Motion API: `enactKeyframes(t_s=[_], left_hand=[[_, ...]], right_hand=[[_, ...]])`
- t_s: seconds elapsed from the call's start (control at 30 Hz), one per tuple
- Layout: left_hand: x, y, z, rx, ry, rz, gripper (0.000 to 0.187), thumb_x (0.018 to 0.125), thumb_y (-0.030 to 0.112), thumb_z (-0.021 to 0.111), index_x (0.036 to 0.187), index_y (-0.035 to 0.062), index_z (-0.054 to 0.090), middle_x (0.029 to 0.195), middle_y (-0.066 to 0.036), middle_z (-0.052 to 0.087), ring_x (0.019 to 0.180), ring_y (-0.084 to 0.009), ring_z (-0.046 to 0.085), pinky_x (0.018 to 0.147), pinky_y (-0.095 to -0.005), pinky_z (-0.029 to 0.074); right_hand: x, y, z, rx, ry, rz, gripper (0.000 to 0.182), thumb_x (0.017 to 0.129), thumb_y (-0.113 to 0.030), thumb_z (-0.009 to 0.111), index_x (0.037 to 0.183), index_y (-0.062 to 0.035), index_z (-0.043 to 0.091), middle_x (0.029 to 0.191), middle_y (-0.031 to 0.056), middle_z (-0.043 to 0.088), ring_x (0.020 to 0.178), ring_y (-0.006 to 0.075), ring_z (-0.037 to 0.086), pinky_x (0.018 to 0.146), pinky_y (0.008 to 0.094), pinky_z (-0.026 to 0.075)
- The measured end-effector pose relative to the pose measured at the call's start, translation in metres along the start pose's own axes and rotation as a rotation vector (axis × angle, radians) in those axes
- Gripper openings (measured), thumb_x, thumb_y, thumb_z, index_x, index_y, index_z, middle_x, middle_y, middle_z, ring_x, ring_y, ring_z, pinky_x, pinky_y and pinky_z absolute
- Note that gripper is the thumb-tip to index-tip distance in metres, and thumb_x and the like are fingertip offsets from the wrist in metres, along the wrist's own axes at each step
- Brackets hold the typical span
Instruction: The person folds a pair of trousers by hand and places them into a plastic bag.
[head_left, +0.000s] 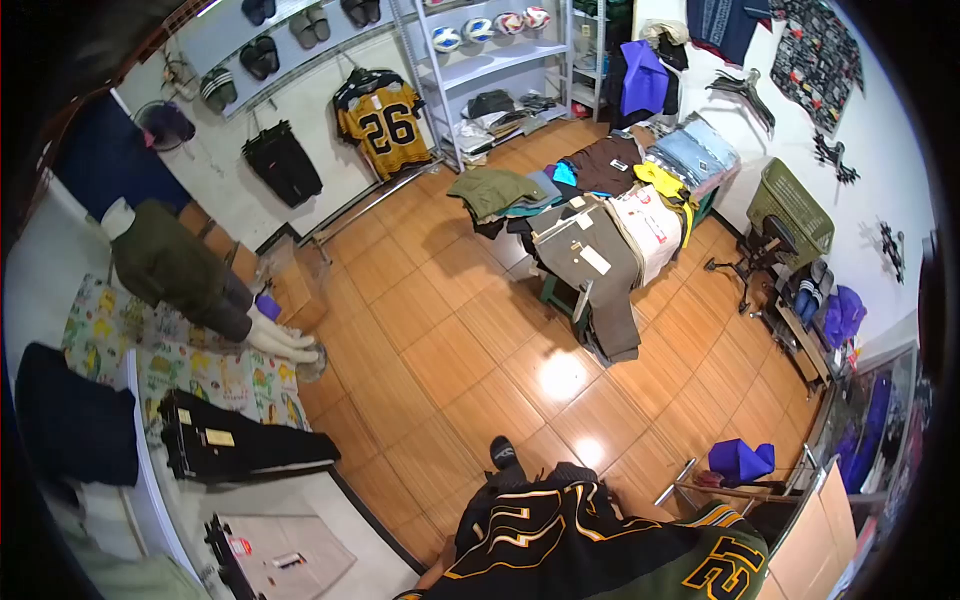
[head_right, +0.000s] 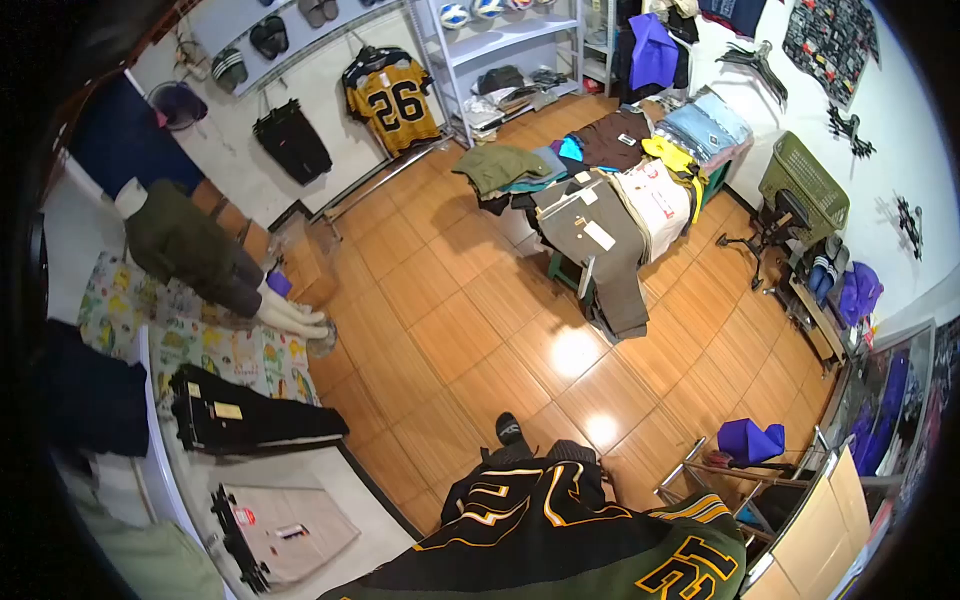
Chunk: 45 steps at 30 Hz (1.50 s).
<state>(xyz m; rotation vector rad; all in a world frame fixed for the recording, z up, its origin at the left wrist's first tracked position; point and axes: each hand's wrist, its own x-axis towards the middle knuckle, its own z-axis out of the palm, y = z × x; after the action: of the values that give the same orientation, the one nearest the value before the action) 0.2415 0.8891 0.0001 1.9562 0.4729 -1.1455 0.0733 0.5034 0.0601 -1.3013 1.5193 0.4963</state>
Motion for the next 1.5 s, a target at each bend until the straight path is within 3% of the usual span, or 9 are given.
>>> enactKeyframes(t_s=[0.23,0.37,0.53,0.6,0.83,0.97,1.03,1.13,1.5], left_hand=[[-0.010,0.108,-0.078,0.046,0.069,-0.209,0.017,0.098,0.019,0.054,0.089,0.0076,0.064,0.077,-0.004,0.064,0.063,-0.0223,0.062,0.049,-0.0340,0.047],[0.070,0.214,-0.083,0.106,-0.051,0.077,0.029,0.097,0.023,0.057,0.070,0.0128,0.059,0.057,-0.003,0.052,0.041,-0.0147,0.045,0.036,-0.0326,0.033],[0.130,0.332,-0.035,0.075,-0.194,0.145,0.023,0.097,0.025,0.059,0.081,0.0103,0.065,0.063,0.000,0.057,0.048,-0.0101,0.049,0.039,-0.0274,0.036],[0.136,0.364,0.000,0.066,-0.204,0.170,0.022,0.097,0.024,0.060,0.082,0.0095,0.066,0.063,0.001,0.057,0.048,-0.0097,0.049,0.040,-0.0268,0.036],[0.160,0.413,0.107,0.295,-0.159,0.261,0.020,0.092,0.023,0.068,0.091,0.0036,0.072,0.074,-0.006,0.069,0.061,-0.0159,0.063,0.056,-0.0320,0.052],[0.191,0.428,0.143,0.288,-0.090,0.373,0.012,0.093,0.015,0.065,0.097,0.0047,0.069,0.067,-0.002,0.062,0.051,-0.0121,0.053,0.043,-0.0301,0.040],[0.196,0.455,0.156,0.354,-0.086,0.324,0.025,0.088,0.024,0.072,0.099,0.0014,0.074,0.098,-0.013,0.076,0.096,-0.0237,0.070,0.090,-0.0353,0.054],[0.187,0.494,0.171,0.354,-0.084,0.407,0.015,0.092,0.016,0.067,0.099,0.0025,0.069,0.078,-0.004,0.067,0.066,-0.0133,0.061,0.059,-0.0301,0.049],[0.307,0.583,0.218,0.396,-0.147,0.393,0.026,0.089,0.021,0.070,0.105,-0.0001,0.071,0.101,-0.013,0.072,0.092,-0.0217,0.067,0.083,-0.0339,0.053]], right_hand=[[0.021,-0.059,0.028,0.205,0.135,-0.170,0.020,0.084,-0.017,0.067,0.092,0.0001,0.075,0.070,0.0091,0.067,0.059,0.0175,0.061,0.049,0.0336,0.046],[0.035,-0.071,0.019,0.188,0.247,-0.263,0.018,0.084,-0.017,0.068,0.090,-0.0011,0.075,0.068,0.0088,0.067,0.053,0.0157,0.059,0.046,0.0325,0.043],[0.036,-0.054,-0.015,0.055,0.155,0.062,0.032,0.086,-0.020,0.059,0.099,0.0068,0.072,0.104,0.0241,0.073,0.093,0.0310,0.072,0.086,0.0457,0.054],[0.059,-0.042,-0.017,-0.041,0.488,-0.072,0.029,0.090,-0.021,0.059,0.097,0.0044,0.071,0.092,0.0176,0.074,0.085,0.0274,0.072,0.074,0.0447,0.056],[0.112,-0.095,-0.102,0.386,0.279,0.051,0.026,0.092,-0.021,0.057,0.098,0.0006,0.070,0.087,0.0134,0.072,0.082,0.0239,0.071,0.069,0.0417,0.055],[0.117,-0.114,-0.137,0.592,0.137,0.151,0.024,0.094,-0.021,0.056,0.100,-0.0015,0.069,0.085,0.0109,0.071,0.081,0.0219,0.070,0.067,0.0400,0.054],[0.126,-0.134,-0.155,0.704,0.068,0.193,0.023,0.094,-0.022,0.056,0.100,-0.0026,0.068,0.084,0.0097,0.070,0.080,0.0209,0.070,0.065,0.0392,0.054],[0.137,-0.180,-0.184,0.680,0.049,0.127,0.020,0.098,-0.023,0.051,0.108,-0.0095,0.063,0.093,0.0071,0.066,0.083,0.0193,0.067,0.068,0.0364,0.053],[0.138,-0.240,-0.181,0.577,0.103,0.201,0.023,0.096,-0.022,0.055,0.111,-0.0067,0.064,0.098,0.0076,0.070,0.080,0.0184,0.068,0.066,0.0362,0.054]])
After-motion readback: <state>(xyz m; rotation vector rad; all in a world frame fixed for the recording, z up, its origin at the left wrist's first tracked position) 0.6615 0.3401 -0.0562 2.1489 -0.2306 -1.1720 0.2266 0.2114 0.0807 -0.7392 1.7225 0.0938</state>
